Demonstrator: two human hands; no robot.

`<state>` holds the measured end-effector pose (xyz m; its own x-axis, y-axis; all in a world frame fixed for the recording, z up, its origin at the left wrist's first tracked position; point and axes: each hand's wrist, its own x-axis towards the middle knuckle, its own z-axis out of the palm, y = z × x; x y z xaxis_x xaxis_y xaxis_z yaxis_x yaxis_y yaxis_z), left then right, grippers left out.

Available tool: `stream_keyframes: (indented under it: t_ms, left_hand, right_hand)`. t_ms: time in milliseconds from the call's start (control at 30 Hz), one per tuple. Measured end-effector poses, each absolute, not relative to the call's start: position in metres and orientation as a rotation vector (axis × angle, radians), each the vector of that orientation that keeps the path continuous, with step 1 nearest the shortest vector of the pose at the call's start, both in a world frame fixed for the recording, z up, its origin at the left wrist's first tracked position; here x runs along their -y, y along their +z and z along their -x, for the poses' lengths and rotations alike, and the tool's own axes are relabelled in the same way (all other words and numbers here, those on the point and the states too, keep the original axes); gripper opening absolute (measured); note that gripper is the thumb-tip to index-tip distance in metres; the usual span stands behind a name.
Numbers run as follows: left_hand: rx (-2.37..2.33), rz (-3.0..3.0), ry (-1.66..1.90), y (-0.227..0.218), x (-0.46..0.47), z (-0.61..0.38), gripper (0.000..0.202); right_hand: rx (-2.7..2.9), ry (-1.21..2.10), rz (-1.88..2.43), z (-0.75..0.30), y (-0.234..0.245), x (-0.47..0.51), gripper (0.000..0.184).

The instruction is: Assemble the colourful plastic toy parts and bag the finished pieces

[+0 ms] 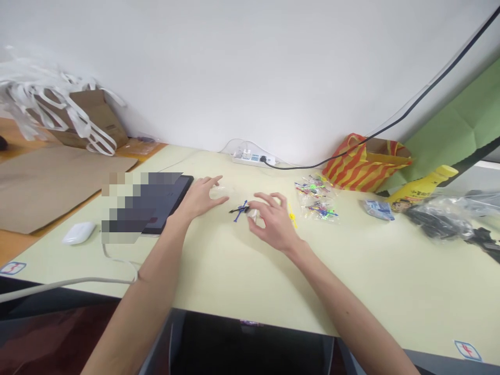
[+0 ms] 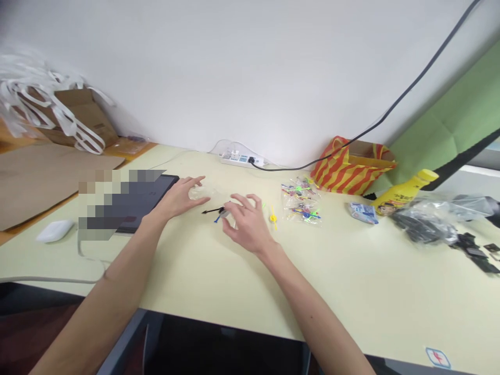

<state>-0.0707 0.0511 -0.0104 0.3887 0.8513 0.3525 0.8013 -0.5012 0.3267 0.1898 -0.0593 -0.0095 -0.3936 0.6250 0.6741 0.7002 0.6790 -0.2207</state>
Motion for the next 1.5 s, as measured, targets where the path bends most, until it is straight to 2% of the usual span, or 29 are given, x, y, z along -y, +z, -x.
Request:
stream_keyframes:
  t_ms: [233, 333, 433, 567, 833, 1033, 1100, 1200, 1267, 1367, 1500]
  left_hand:
    - [-1.049, -2.687, 0.732, 0.018, -0.001, 0.015, 0.068]
    - [-0.870, -2.756, 0.597, 0.016, 0.016, -0.008, 0.068]
    - [-0.831, -2.770, 0.476, 0.011, 0.025, -0.020, 0.076]
    - [-0.806, -2.780, 0.365, 0.009, 0.031, -0.027, 0.083]
    - [-0.774, -2.763, 0.267, 0.010, 0.043, -0.032, 0.090]
    - [-0.679, -2.733, 0.313, 0.004, 0.042, -0.031, 0.103]
    - [-0.618, -2.731, 0.347, 0.003, 0.040, -0.032, 0.090]
    - [-0.537, -2.756, 0.436, -0.001, 0.040, -0.035, 0.051]
    - [-0.478, -2.780, 0.489, -0.004, 0.042, -0.039, 0.034]
    - [-0.424, -2.821, 0.514, -0.008, 0.044, -0.043, 0.029]
    - [-0.388, -2.850, 0.499, -0.013, 0.047, -0.047, 0.027]
  right_hand:
    - [1.765, -0.020, 1.164, -0.280, 0.002, 0.080, 0.021]
    - [1.827, 0.282, 1.177, -0.301, 0.012, 0.093, 0.019]
    - [1.920, 0.595, 1.200, -0.313, 0.023, 0.103, 0.020]
    - [2.043, 0.857, 1.246, -0.319, 0.030, 0.106, 0.018]
    - [2.162, 0.952, 1.319, -0.304, 0.019, 0.102, 0.025]
    - [2.141, 0.944, 1.387, -0.297, 0.006, 0.099, 0.019]
    - [2.133, 0.945, 1.399, -0.296, 0.004, 0.098, 0.013]
    - [2.126, 1.009, 1.421, -0.295, 0.002, 0.097, 0.007]
    - [2.111, 1.069, 1.411, -0.295, 0.001, 0.097, 0.005]
    - [2.043, 1.163, 1.392, -0.295, -0.002, 0.097, 0.011]
    - [1.921, 1.255, 1.404, -0.294, -0.007, 0.096, 0.006]
